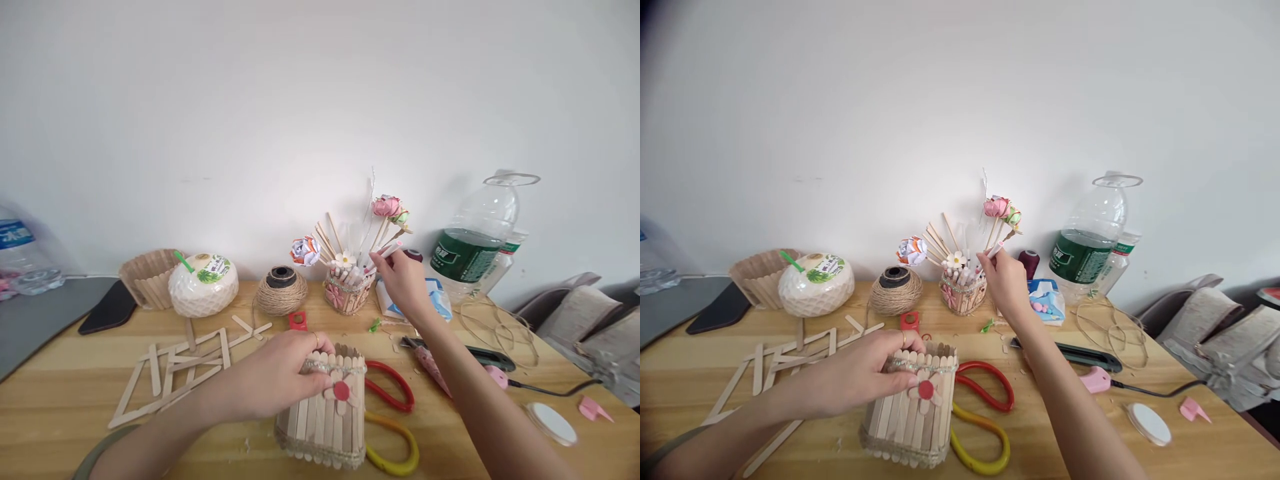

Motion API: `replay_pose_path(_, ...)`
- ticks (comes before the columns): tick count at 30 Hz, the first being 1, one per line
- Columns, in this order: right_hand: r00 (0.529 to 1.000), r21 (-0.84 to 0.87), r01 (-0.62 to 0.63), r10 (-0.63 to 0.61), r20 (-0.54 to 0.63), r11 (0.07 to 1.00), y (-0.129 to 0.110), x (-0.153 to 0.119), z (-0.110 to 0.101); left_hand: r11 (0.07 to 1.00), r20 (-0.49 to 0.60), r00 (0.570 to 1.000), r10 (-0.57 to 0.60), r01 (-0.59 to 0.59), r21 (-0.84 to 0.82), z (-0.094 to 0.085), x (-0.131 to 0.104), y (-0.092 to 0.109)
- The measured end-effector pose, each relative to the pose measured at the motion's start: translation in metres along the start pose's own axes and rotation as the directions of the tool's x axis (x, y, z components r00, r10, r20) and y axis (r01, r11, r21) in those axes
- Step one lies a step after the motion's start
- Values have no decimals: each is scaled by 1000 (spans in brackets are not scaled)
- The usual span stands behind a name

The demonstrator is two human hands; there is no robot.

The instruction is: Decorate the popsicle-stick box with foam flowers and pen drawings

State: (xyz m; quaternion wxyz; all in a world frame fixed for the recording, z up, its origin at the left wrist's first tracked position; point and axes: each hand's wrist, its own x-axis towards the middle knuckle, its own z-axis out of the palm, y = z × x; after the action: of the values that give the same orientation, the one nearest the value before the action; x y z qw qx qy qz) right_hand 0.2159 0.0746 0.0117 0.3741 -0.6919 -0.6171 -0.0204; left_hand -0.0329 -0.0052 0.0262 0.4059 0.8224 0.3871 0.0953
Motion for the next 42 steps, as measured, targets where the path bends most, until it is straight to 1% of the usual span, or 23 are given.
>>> replay_pose_path(3, 991, -64, 18, -9, 136, 998, 6, 6, 14, 1000, 0, 1000, -1, 1, 7, 0, 0, 1)
replay_pose_path(5, 983, -85, 32, -16, 185, 996, 9, 6, 20, 1000, 5, 1000, -2, 2, 13, -1, 1, 2)
replay_pose_path(7, 988, -101, 38, -22, 155, 994, 8, 3, 20, 1000, 3, 1000, 4, -4, 18, -1, 1, 1)
replay_pose_path(9, 997, -124, 48, -41, 58, 991, 4, -3, 16, 1000, -1, 1000, 14, -14, 19, -1, 2, 0)
replay_pose_path(11, 995, -161, 86, -92, -30, 983, -3, -10, 10, 1000, 4, 1000, 18, -18, 13, 0, 2, -2)
replay_pose_path(13, 984, -206, 166, -175, -28, 964, -12, -16, 7, 1000, 13, 1000, 21, -21, 2, 0, 2, -4)
replay_pose_path(15, 971, -245, 239, -239, 30, 940, -21, -18, 8, 1000, 18, 1000, 19, -19, -3, 0, 2, -4)
replay_pose_path(16, 966, -261, 257, -252, 56, 930, -25, -19, 9, 1000, 19, 1000, 16, -16, 1, 0, 1, -4)
replay_pose_path(18, 966, -286, 259, -245, 84, 923, -32, -17, 12, 1000, 19, 1000, 7, -8, 14, 0, 1, -3)
replay_pose_path(21, 977, -298, 208, -186, 100, 932, -38, -14, 15, 1000, 11, 1000, 14, -14, 23, 0, 0, -1)
replay_pose_path(25, 985, -297, 124, -81, 153, 947, -39, -12, 14, 1000, 25, 1000, 6, -6, 16, 0, 0, -2)
replay_pose_path(27, 982, -295, 104, -52, 180, 950, -38, -12, 13, 1000, 28, 1000, 7, -7, 16, 0, 1, -3)
replay_pose_path(29, 979, -286, 107, -51, 198, 952, -36, -11, 12, 1000, 23, 1000, 15, -16, 23, -1, 1, -4)
replay_pose_path(32, 974, -268, 141, -84, 212, 953, -37, -12, 13, 1000, 16, 1000, 23, -23, 20, 0, 2, -5)
replay_pose_path(34, 972, -257, 170, -119, 203, 952, -38, -13, 14, 1000, 9, 1000, 24, -24, 9, 0, 3, -6)
replay_pose_path(37, 973, -226, 204, -173, 152, 953, -38, -14, 14, 1000, 2, 1000, 18, -18, 0, 0, 3, -6)
replay_pose_path(39, 975, -186, 217, -203, 91, 958, -38, -13, 12, 1000, -2, 1000, 15, -15, -2, 0, 3, -7)
replay_pose_path(42, 971, -106, 231, -236, -31, 967, -36, -10, 6, 1000, -9, 1000, 17, -17, -6, 0, 3, -7)
